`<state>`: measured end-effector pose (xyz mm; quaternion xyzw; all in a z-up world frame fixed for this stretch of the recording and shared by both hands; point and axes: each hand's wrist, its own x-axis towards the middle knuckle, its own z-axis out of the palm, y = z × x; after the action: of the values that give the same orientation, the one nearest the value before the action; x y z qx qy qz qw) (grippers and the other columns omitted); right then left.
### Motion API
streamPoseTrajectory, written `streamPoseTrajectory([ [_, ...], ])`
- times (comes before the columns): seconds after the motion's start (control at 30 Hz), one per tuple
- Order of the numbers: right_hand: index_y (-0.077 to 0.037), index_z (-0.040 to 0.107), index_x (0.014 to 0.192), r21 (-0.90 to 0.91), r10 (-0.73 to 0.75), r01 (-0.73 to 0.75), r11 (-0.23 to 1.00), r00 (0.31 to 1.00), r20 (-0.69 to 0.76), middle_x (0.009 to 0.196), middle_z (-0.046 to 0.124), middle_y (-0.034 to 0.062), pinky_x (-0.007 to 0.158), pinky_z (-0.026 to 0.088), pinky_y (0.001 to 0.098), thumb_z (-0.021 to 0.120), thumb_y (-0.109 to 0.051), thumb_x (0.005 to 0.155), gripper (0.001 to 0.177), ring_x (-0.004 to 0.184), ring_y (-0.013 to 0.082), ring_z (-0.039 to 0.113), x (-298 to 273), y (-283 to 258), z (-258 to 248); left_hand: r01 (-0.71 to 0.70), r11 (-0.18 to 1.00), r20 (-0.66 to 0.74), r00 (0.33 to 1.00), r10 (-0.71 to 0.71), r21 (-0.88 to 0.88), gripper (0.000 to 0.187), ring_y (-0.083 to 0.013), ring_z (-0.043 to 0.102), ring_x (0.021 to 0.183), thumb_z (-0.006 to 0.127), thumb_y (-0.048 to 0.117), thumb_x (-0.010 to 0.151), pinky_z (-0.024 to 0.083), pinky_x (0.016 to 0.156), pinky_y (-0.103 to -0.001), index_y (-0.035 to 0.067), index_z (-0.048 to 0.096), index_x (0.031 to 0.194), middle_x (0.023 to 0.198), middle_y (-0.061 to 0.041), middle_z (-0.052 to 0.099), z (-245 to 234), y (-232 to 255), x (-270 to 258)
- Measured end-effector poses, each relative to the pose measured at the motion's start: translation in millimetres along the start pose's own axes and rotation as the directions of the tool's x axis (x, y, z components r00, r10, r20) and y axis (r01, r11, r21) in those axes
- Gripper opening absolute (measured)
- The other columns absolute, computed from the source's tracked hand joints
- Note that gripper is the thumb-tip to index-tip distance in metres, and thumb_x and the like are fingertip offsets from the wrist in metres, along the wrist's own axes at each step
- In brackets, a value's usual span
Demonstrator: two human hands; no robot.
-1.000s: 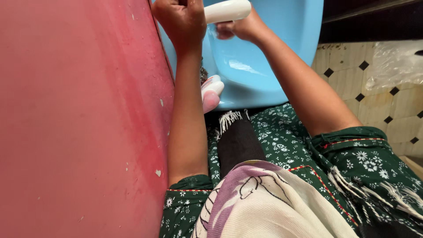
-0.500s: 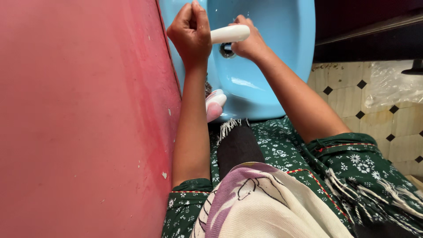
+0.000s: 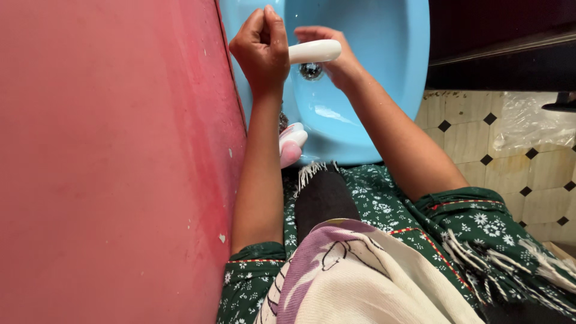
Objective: The person cleans a blue sink and white faucet using a dark scrubber and soap, then rinses the surfaces with water.
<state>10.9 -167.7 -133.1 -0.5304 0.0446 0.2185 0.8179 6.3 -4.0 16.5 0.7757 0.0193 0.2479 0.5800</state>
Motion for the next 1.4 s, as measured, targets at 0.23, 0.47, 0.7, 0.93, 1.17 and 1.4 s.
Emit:
streamPoseTrajectory([
  [0.23,-0.001,0.069,0.12,0.028,0.154,-0.152,0.988,0.964,-0.218,0.102,0.073,0.0187,0.068,0.057,0.0333,0.069,-0.025,0.097,0.034,0.083,0.0197,0.074,1,-38,22,0.017,1.0,0.02,1.0,-0.017,0.008,0.039,-0.0068,0.032,0.055,0.062,0.015,0.101,0.026,0.05,-0.033,0.002,0.046,0.068,0.056,0.0,0.038,-3,0,0],
  [0.47,-0.003,0.07,0.123,-0.82,-0.148,0.199,0.538,0.979,0.14,0.108,0.074,0.017,0.081,0.055,0.0409,0.071,-0.015,0.093,0.032,0.1,0.0298,0.069,10,27,-19,0.027,1.0,0.027,0.999,-0.027,0.015,0.04,-0.0067,0.033,0.053,0.062,0.015,0.1,0.027,0.049,-0.032,0.002,0.045,0.066,0.054,0.0,0.038,-1,3,1],
  [0.7,-0.006,0.074,0.112,-0.855,-0.124,0.087,0.512,0.992,0.026,0.103,0.076,0.0158,0.082,0.057,0.0414,0.064,0.004,0.077,0.037,0.096,0.0339,0.073,-15,-46,16,0.019,1.0,-0.002,1.0,-0.019,-0.013,0.037,-0.0058,0.035,0.053,0.061,0.015,0.1,0.029,0.049,-0.031,0.002,0.047,0.068,0.054,0.001,0.04,2,8,2],
  [0.93,-0.004,0.074,0.104,-0.846,-0.315,0.218,0.486,0.947,0.064,0.091,0.074,0.0152,0.072,0.057,0.0367,0.07,-0.006,0.083,0.021,0.083,0.0282,0.073,-18,-45,9,-0.01,1.0,0.0,1.0,0.01,-0.013,0.04,-0.0069,0.033,0.053,0.062,0.016,0.1,0.028,0.049,-0.033,0.003,0.044,0.067,0.055,-0.001,0.038,3,9,2],
  [1.17,-0.001,0.062,0.099,0.693,0.338,-0.377,0.614,0.919,0.201,0.083,0.054,0.0082,0.061,0.039,0.0286,0.045,-0.037,0.115,0.043,0.072,0.0183,0.048,-8,-3,-20,0.021,0.999,-0.014,1.0,-0.021,-0.032,0.036,-0.007,0.038,0.052,0.064,0.015,0.098,0.031,0.049,-0.032,0.001,0.047,0.069,0.055,-0.002,0.044,2,4,-1],
  [1.4,-0.002,0.059,0.095,0.817,0.175,-0.313,0.484,0.95,0.26,0.085,0.054,0.0075,0.064,0.035,0.0289,0.044,-0.031,0.117,0.039,0.081,0.0195,0.046,-15,1,-9,-0.016,1.0,-0.032,0.999,0.015,-0.026,0.032,-0.0082,0.049,0.045,0.07,0.013,0.088,0.036,0.047,-0.03,0.002,0.054,0.063,0.049,-0.003,0.054,4,-10,-3],
])
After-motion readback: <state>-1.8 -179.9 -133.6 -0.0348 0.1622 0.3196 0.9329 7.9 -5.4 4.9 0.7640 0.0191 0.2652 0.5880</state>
